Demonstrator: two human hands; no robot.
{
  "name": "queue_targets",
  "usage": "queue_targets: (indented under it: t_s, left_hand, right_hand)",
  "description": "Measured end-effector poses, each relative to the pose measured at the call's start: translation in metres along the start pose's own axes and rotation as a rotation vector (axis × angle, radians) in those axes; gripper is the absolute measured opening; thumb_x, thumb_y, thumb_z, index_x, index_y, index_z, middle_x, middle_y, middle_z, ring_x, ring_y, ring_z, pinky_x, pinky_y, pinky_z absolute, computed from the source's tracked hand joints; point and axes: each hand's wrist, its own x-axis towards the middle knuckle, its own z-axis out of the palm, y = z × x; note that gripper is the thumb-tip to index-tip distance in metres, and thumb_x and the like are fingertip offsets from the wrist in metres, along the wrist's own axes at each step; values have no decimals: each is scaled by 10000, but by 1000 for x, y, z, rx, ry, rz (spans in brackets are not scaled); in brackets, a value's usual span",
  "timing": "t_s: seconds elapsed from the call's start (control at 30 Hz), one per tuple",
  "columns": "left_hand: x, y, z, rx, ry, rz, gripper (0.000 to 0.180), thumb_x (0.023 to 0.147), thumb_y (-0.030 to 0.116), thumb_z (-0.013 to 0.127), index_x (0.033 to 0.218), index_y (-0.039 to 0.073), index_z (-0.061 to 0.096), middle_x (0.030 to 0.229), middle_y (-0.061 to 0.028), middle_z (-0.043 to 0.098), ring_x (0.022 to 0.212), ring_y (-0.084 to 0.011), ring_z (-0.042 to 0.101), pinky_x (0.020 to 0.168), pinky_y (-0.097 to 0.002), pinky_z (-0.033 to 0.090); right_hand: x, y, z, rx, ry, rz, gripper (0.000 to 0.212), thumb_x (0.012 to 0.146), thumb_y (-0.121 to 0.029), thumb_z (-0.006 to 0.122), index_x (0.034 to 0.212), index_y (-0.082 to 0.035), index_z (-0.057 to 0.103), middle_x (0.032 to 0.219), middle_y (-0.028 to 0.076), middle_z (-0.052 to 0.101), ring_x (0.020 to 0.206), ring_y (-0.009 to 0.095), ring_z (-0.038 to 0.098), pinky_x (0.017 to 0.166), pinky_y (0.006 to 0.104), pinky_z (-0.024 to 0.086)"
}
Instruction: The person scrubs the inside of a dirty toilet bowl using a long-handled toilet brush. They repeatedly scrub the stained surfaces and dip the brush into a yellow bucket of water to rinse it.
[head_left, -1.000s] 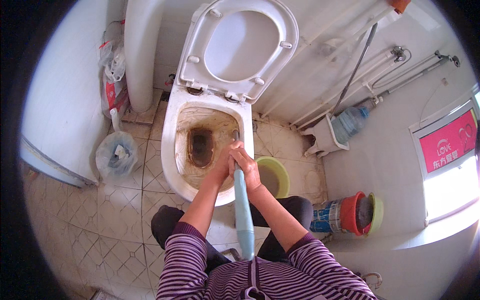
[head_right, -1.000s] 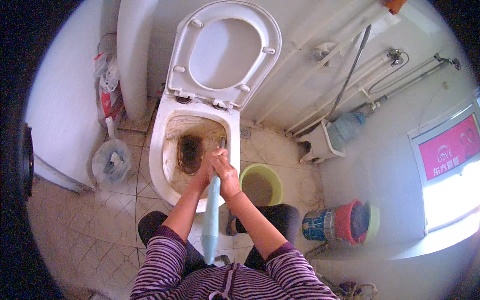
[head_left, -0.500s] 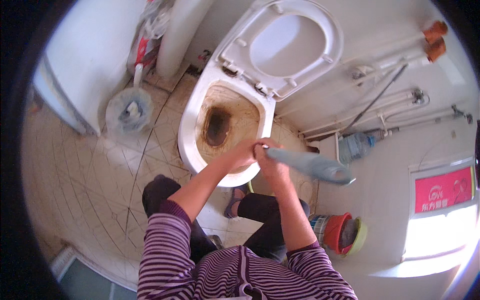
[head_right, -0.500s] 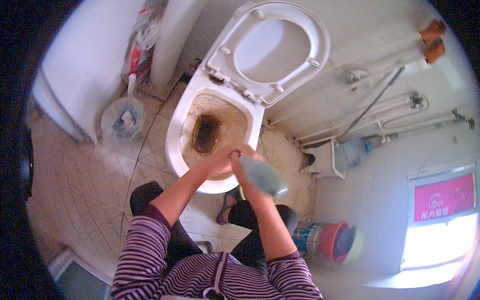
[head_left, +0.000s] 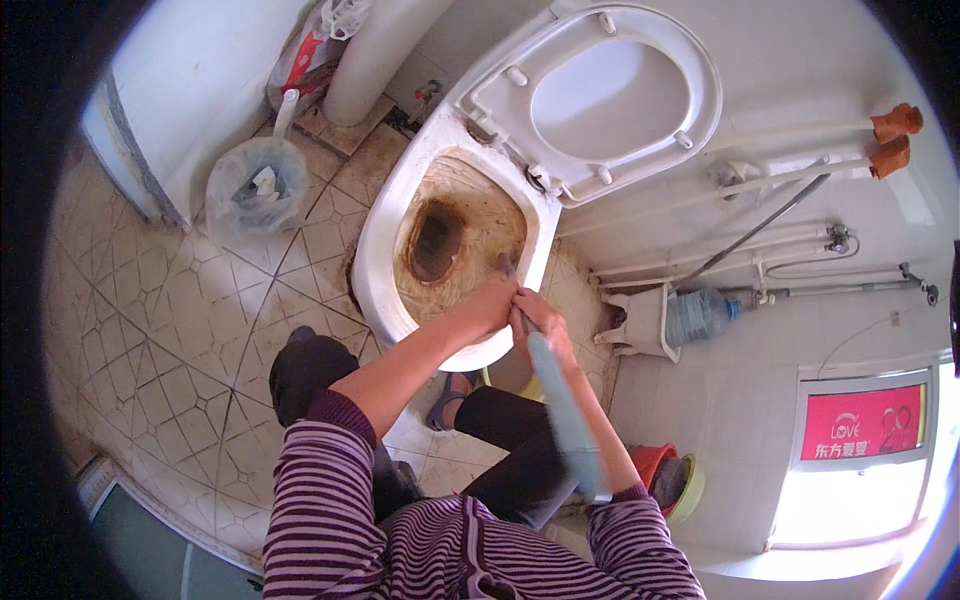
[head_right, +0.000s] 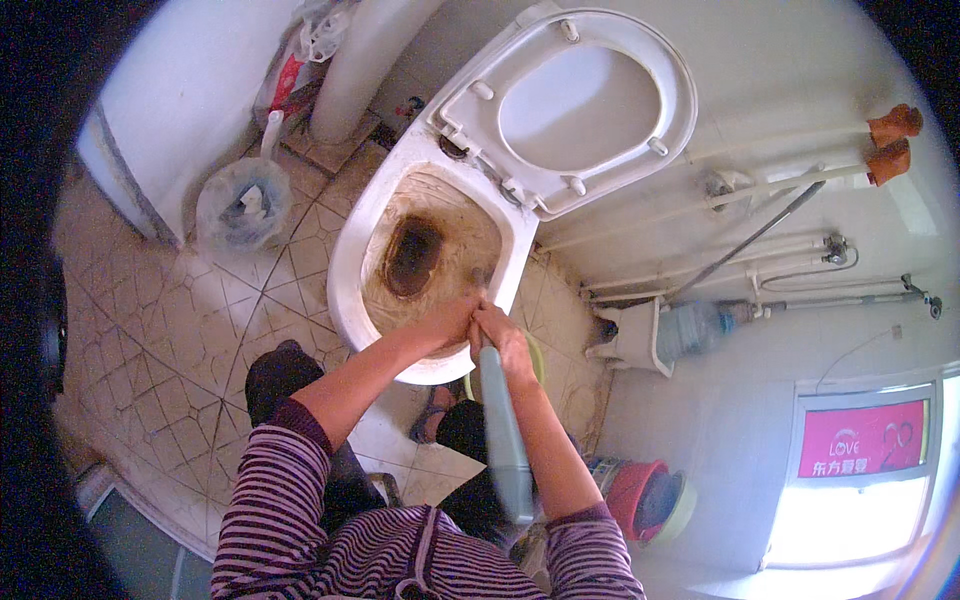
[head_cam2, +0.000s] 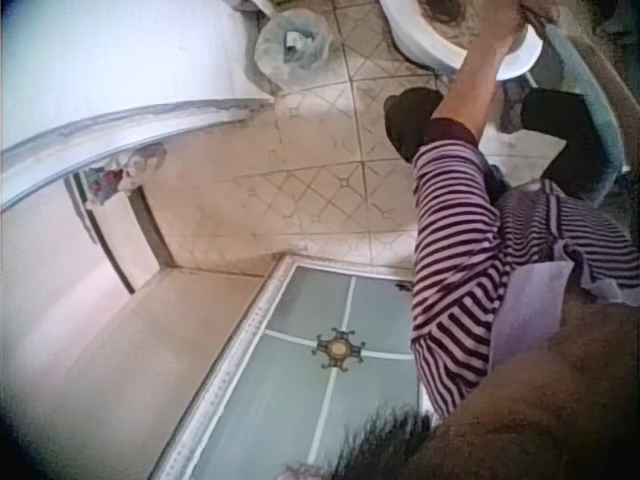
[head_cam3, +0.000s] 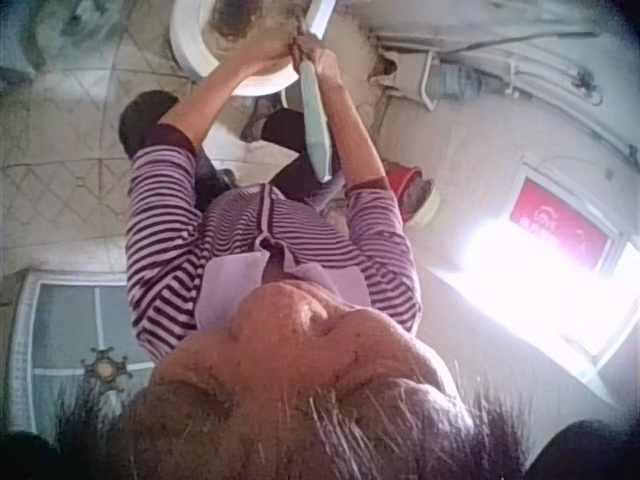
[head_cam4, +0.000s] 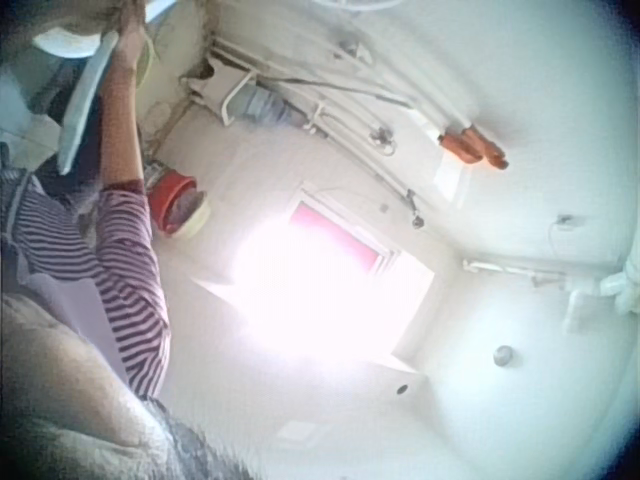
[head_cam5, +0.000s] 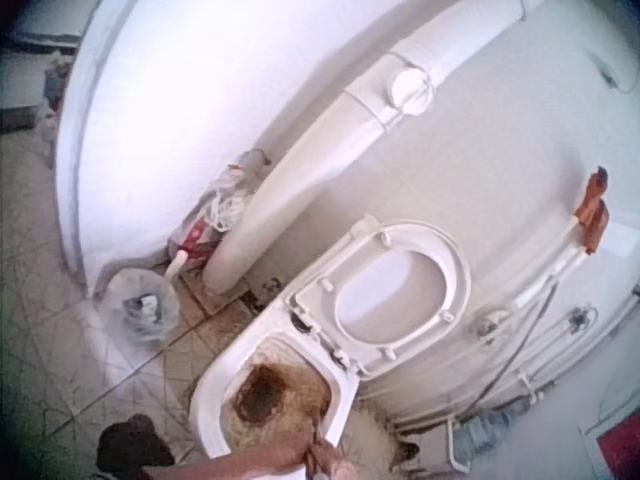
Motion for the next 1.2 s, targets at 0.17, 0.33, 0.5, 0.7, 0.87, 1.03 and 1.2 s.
queue_targets:
  t_s: [0.17,0.33,0.5,0.7,0.87,1.03,1.2]
  left_hand:
    - [-2,30,-64,355,-21,-239,287,788,130,562,1026,-29,544,983,-241,536,926,-401,577,728,-494,493]
    - [-3,40,-92,612,-1,-269,197,746,117,592,898,-2,631,908,-213,603,861,-370,617,695,-495,502]
    - [-12,44,-114,671,-19,-253,112,732,118,597,736,48,685,756,-153,667,763,-307,662,694,-463,502]
    - [-6,39,-136,822,-82,-421,139,757,160,616,795,45,686,830,-151,672,805,-299,661,672,-435,498]
    - [-5,47,-135,794,-84,-414,182,780,226,634,843,64,690,858,-143,674,837,-290,660,686,-426,497]
    - [-11,46,-142,811,-142,-452,207,799,249,632,860,60,689,871,-139,677,849,-285,660,695,-425,501]
    - [-7,49,-135,835,-147,-433,224,803,273,637,855,61,690,869,-127,679,848,-280,660,682,-422,502]
  right_hand:
    - [11,-6,-5,-35,-38,67,108,795,-27,607,894,17,608,919,204,635,887,327,648,756,352,517]
    - [12,-8,-12,-136,-157,47,88,812,-29,581,888,15,593,843,196,609,781,343,636,676,382,498]
    - [29,11,2,-104,-34,-40,76,802,-29,587,869,6,586,801,183,596,729,347,614,647,367,489]
    - [26,-4,-10,-55,-122,166,114,801,-97,573,895,-39,601,868,191,606,802,384,612,692,410,497]
    - [32,16,1,5,-67,95,179,822,-124,577,960,-15,611,952,199,622,875,353,627,745,395,498]
    - [32,-6,-14,-41,-145,170,155,824,-113,586,925,-3,628,856,186,639,793,321,649,713,392,499]
    - [35,19,2,76,72,45,137,817,-102,593,897,-1,640,776,180,642,717,302,648,657,349,498]
